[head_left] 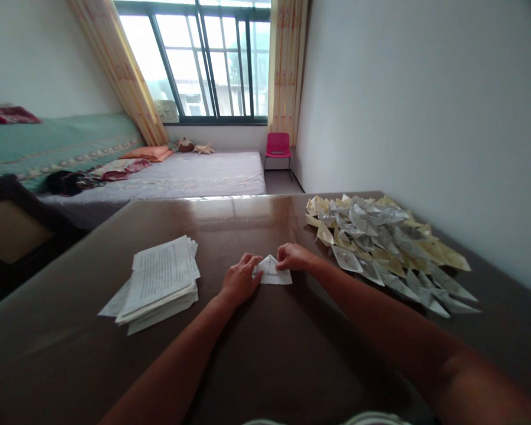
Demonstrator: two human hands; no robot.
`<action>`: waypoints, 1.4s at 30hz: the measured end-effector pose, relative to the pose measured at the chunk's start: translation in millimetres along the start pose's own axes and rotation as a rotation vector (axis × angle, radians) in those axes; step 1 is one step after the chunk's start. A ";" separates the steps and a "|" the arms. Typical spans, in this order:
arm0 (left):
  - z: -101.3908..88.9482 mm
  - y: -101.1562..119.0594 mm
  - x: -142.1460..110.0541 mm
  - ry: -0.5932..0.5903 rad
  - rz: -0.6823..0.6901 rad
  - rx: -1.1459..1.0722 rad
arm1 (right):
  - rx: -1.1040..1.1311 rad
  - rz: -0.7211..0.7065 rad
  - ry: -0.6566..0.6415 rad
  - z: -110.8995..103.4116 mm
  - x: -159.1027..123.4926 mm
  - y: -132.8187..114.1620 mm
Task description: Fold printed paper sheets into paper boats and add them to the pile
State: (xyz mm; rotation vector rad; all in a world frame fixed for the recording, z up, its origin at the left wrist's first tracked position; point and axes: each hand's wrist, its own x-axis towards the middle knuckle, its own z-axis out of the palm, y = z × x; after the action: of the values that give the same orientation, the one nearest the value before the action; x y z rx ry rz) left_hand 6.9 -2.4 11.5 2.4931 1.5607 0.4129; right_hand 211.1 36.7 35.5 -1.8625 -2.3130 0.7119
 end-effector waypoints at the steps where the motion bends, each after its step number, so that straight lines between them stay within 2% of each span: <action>1: -0.2 0.3 0.5 -0.008 -0.002 0.002 | 0.019 -0.012 0.033 2.3 -4.4 1.1; 5: 1.1 1.9 7.2 -0.058 -0.004 0.025 | 0.099 -0.059 0.130 12.1 -17.2 6.1; 13: -8.8 -0.7 24.3 -0.146 0.075 0.074 | 0.194 -0.046 0.148 24.7 -10.2 7.8; 17: -1.9 -12.5 25.2 -0.082 0.190 -0.090 | 0.291 -0.095 0.136 28.1 -11.4 9.1; 19: 3.8 -17.6 24.3 -0.027 0.222 -0.215 | 0.395 -0.182 0.133 28.3 -13.3 9.9; 21: 7.2 -20.1 23.5 0.013 0.236 -0.299 | 0.574 -0.329 0.131 27.4 -13.3 10.5; 23: 7.8 -20.7 23.5 0.048 0.203 -0.376 | 0.756 -0.427 0.121 26.8 -10.2 11.0; 25: 7.2 -20.9 24.5 0.028 0.110 -0.474 | 0.901 -0.427 0.131 28.2 -4.8 11.2; 29: 7.7 -21.6 26.7 -0.043 -0.116 -0.847 | 1.114 -0.238 0.259 37.4 4.9 11.0; 31: 8.0 -20.5 26.8 -0.010 -0.232 -1.057 | 1.212 -0.124 0.308 42.7 6.4 10.1; 33: 7.8 -17.6 26.3 0.056 -0.335 -1.207 | 1.288 -0.071 0.281 46.6 5.2 7.8; 35: 8.1 -13.6 25.6 0.106 -0.380 -1.295 | 1.281 -0.087 0.210 48.8 1.9 3.8; 38: 11.2 -9.6 25.4 0.110 -0.356 -1.349 | 1.089 -0.169 0.173 48.3 -4.6 -2.8; 40: 13.5 -11.1 25.9 0.120 -0.308 -1.258 | 0.880 -0.204 0.248 45.0 -8.4 -4.8; 42: 13.4 -15.9 26.3 0.245 -0.218 -1.012 | 0.641 -0.232 0.424 40.1 -11.2 -3.4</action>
State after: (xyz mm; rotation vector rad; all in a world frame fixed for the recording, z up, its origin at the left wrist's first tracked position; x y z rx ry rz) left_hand 8.6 28.2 -2.0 1.5186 1.2010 1.1490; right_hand 196.9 13.6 3.7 -1.2822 -1.7193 0.8046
